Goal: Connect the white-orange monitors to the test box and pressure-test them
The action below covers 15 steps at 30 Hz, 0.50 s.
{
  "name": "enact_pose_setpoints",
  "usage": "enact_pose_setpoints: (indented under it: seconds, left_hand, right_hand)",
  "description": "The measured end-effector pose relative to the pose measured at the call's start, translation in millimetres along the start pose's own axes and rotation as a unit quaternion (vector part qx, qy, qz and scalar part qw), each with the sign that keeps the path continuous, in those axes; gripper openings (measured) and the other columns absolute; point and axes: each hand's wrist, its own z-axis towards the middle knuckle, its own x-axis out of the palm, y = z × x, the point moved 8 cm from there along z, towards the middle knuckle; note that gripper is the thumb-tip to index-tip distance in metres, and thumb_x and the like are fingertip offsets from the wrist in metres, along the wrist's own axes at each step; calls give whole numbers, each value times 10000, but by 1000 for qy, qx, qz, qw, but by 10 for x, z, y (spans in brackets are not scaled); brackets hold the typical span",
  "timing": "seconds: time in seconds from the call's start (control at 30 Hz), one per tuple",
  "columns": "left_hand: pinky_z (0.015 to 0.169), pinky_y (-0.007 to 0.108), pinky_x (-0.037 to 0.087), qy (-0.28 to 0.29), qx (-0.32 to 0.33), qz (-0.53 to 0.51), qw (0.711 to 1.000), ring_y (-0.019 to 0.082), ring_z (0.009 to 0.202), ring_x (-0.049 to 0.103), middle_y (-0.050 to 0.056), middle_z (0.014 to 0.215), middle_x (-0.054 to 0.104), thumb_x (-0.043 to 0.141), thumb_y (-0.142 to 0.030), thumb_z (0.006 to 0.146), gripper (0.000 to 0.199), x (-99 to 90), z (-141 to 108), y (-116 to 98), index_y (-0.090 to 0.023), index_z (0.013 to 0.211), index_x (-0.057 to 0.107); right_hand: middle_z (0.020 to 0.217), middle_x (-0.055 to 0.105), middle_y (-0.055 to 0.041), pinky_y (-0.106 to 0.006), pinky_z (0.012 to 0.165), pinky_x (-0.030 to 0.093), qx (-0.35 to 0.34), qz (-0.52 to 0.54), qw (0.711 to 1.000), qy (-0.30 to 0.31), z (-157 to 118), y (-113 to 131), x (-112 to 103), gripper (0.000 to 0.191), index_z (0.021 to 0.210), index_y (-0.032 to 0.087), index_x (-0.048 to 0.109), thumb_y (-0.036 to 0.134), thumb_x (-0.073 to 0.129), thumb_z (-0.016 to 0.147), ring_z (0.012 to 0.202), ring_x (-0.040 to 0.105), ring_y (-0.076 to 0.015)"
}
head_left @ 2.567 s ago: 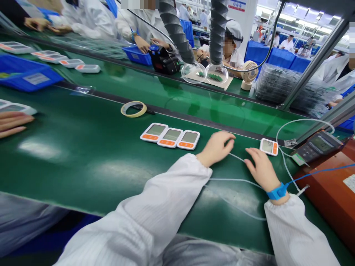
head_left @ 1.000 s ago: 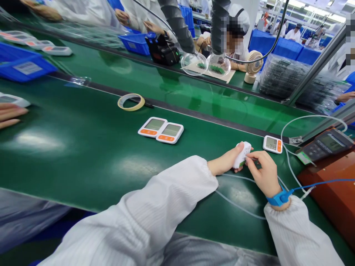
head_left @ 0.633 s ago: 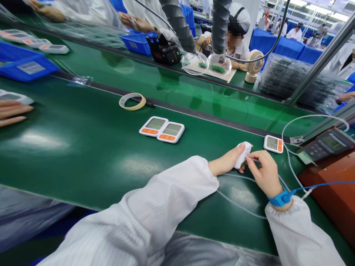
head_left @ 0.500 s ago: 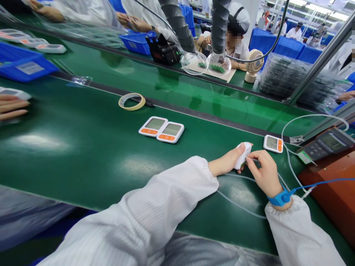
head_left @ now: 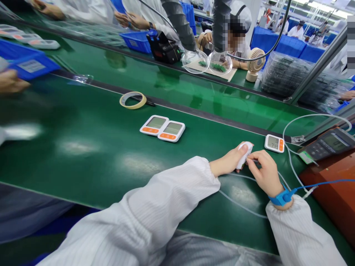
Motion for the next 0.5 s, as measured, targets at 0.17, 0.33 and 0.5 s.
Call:
enact_pose_setpoints:
  seconds: [0.17,0.33,0.5]
  left_hand:
    - [443,219,418,4,11,4,1000,119,502,474,-22,625,506,311,-873,794,936,15,-4,-13,-128,1347,435]
    - [461,238,384,-5,23,51,998,125,488,443,-31,614,488,250,-882,794,906,-1,-22,-23,-156,1300,446]
    - [560,274,347,-33,95,138,985,140,561,409,-14,672,497,200,-847,835,787,-41,-76,-186,-189,1136,511]
  right_hand:
    - [822,646,-36,-342,708,476,9,-13,1000,-6,1,1,-22,129,860,214,590,223,523,970,764,586,-197]
    - [825,648,-39,-347,710,483,2,-19,1000,-1,18,45,-40,127,854,218,593,223,528,963,770,591,-204]
    - [804,648,-36,-340,686,486,13,-11,1000,10,30,42,-46,136,840,214,608,221,531,952,750,587,-197]
